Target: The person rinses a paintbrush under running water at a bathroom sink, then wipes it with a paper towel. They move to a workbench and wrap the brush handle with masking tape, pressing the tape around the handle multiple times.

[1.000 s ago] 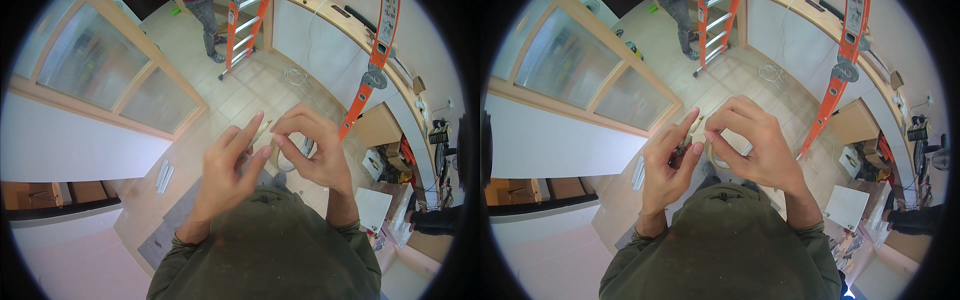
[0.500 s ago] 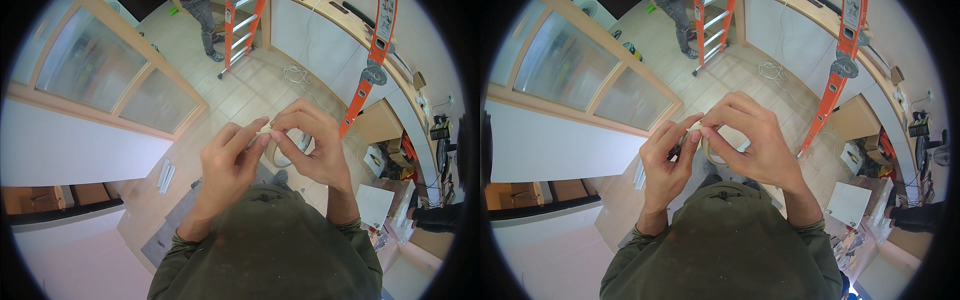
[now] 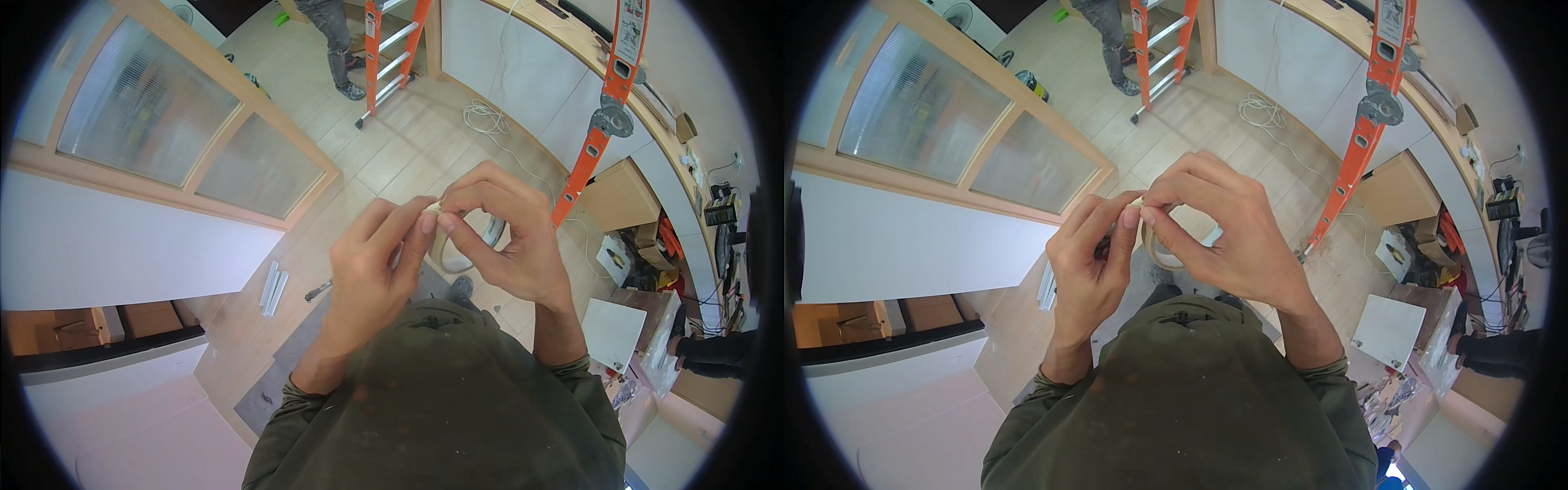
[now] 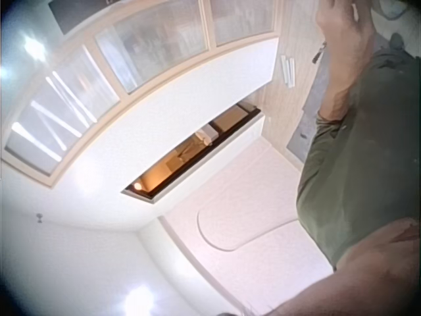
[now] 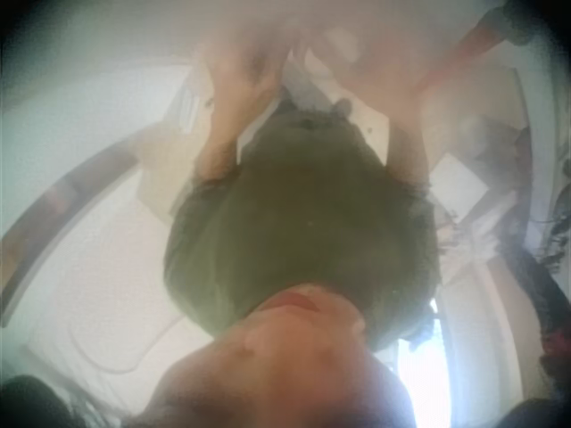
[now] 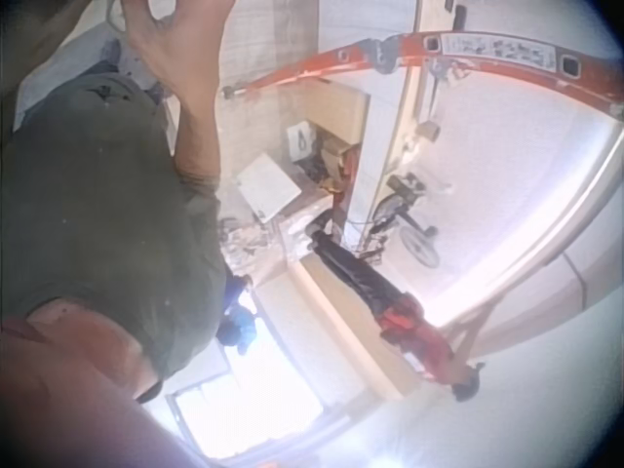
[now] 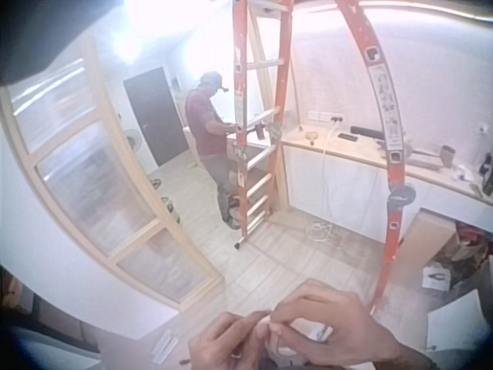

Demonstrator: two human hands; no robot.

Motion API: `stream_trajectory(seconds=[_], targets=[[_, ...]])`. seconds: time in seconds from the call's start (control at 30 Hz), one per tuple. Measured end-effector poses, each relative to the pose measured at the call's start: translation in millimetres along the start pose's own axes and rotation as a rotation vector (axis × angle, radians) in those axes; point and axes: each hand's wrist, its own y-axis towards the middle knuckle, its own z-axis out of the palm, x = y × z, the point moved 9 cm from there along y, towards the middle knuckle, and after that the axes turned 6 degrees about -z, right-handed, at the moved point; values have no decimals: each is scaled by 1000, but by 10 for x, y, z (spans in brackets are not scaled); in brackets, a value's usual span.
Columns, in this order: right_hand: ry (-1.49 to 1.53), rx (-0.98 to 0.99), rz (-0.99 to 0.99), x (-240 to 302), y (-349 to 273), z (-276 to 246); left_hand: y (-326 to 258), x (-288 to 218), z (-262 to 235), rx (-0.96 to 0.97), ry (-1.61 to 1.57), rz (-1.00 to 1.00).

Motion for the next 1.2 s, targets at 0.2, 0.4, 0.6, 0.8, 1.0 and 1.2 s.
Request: stream_trajectory(seconds=[0.2,0.4,0.6,0.8,1.0,1.2], targets=[[364,52,334,-322,-128,104,-6,111,-31,-37,-131,-81],[697,100,367,-509,-123,164,-4,240,-64,18,-285,-105],[828,179,347,-550,-159,201,2,204,-37,127,-420,-77],[857,344,436,-439,-144,271,6,96,0,264,-408,15],[660,745,387,-402,-142,353,-27,-195,-7,300,-279,323],[515,1072,260,-322,-168,446,-217,-365,56,438,-119,545]])
